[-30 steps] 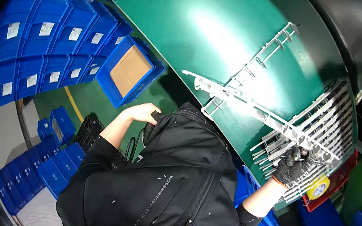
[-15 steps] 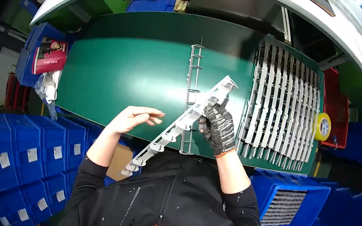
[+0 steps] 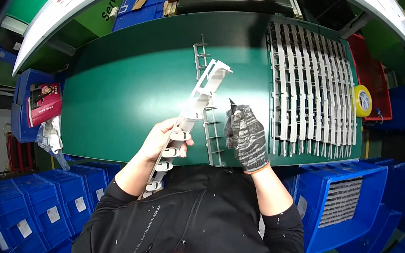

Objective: The person trims excess material from plastic parts using a small handheld blade and sets them on the table.

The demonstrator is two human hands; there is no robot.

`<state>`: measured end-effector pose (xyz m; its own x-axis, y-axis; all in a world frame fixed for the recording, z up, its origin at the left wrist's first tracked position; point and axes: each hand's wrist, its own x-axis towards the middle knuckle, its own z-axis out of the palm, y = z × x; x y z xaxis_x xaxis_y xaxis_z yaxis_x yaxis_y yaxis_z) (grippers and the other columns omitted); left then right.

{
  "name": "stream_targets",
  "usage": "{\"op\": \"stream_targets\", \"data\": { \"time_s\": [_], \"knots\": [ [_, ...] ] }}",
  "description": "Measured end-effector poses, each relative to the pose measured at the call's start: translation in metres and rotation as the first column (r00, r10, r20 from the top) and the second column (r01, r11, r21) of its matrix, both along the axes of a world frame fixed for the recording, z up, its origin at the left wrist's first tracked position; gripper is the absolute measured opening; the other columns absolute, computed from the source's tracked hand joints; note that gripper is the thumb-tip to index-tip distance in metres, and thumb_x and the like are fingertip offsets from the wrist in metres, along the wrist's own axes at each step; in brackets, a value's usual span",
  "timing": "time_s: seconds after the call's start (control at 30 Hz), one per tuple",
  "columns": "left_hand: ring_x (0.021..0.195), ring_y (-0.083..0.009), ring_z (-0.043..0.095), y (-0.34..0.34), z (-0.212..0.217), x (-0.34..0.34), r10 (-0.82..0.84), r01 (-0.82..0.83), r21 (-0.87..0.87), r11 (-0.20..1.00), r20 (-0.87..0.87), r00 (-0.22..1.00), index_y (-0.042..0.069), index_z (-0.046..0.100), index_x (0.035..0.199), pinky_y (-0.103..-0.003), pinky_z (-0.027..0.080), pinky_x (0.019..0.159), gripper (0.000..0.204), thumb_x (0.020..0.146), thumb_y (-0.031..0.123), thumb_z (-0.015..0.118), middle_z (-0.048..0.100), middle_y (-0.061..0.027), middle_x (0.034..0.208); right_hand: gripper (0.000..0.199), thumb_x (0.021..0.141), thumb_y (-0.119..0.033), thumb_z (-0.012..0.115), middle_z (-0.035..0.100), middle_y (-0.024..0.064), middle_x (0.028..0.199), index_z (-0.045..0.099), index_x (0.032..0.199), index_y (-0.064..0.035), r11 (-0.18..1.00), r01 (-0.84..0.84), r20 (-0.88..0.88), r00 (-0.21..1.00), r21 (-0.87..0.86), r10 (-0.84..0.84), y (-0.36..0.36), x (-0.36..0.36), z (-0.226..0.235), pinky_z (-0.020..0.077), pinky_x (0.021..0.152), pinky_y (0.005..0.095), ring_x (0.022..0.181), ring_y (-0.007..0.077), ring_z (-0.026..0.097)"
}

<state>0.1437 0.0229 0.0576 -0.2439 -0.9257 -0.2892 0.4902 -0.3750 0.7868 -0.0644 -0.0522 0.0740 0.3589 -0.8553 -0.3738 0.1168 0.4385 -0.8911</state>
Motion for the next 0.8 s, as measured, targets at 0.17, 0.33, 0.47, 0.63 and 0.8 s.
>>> {"op": "stream_targets", "data": {
  "time_s": [0.17,0.33,0.47,0.63,0.8],
  "knots": [
    [0.052,-0.0196,0.060,0.000,0.004,0.000,0.139,-0.137,0.094,0.986,-0.010,0.990,-0.004,0.048,0.116,-0.027,0.050,0.048,0.044,0.078,0.014,0.060,0.061,-0.0147,0.077,0.015,0.081,-0.015,0.054,0.056,0.0174,0.072,0.059,0.079,-0.0009,0.741,-0.401,-0.548,0.835,-0.539,0.053,-0.009,0.005,0.014,0.0431,0.058,0.0403,0.067,0.0347,0.055],
    [0.061,-0.0159,0.060,-0.001,0.009,0.000,0.066,-0.066,0.063,0.996,-0.001,0.998,0.000,0.048,0.119,-0.026,0.051,0.055,0.037,0.088,0.020,0.051,0.060,-0.0108,0.084,0.017,0.085,-0.014,0.049,0.051,0.0108,0.058,0.057,0.076,-0.0025,0.619,-0.360,-0.511,0.856,-0.698,-0.080,-0.021,0.010,0.009,0.0392,0.050,0.0347,0.051,0.0248,0.051],
    [0.058,-0.0175,0.060,-0.003,0.011,-0.002,0.107,-0.111,0.131,0.985,0.035,0.994,-0.002,0.047,0.118,-0.026,0.051,0.052,0.041,0.084,0.019,0.056,0.060,-0.0115,0.081,0.016,0.084,-0.013,0.050,0.053,0.0117,0.061,0.059,0.078,-0.0012,0.633,-0.457,-0.543,0.837,-0.625,0.068,-0.023,0.009,0.011,0.0399,0.051,0.0334,0.052,0.0242,0.052],
    [0.060,-0.0153,0.060,0.000,0.009,-0.002,0.071,-0.075,0.122,0.990,0.036,0.997,-0.001,0.048,0.119,-0.025,0.051,0.054,0.038,0.088,0.021,0.052,0.061,-0.0109,0.083,0.021,0.088,-0.017,0.051,0.051,0.0028,0.057,0.061,0.080,-0.0001,0.831,-0.183,-0.306,0.952,-0.525,0.017,-0.011,0.007,0.012,0.0366,0.048,0.0256,0.050,0.0098,0.046],
    [0.058,-0.0163,0.061,-0.002,0.007,-0.005,0.106,-0.116,0.171,0.978,0.071,0.992,-0.003,0.052,0.111,-0.025,0.051,0.054,0.033,0.088,0.020,0.052,0.063,-0.0152,0.084,0.017,0.084,-0.015,0.055,0.058,0.0103,0.066,0.061,0.080,-0.0002,0.604,-0.270,-0.407,0.908,-0.750,-0.100,0.000,0.002,0.000,0.0431,0.055,0.0308,0.058,0.0214,0.055]
  ]
}}
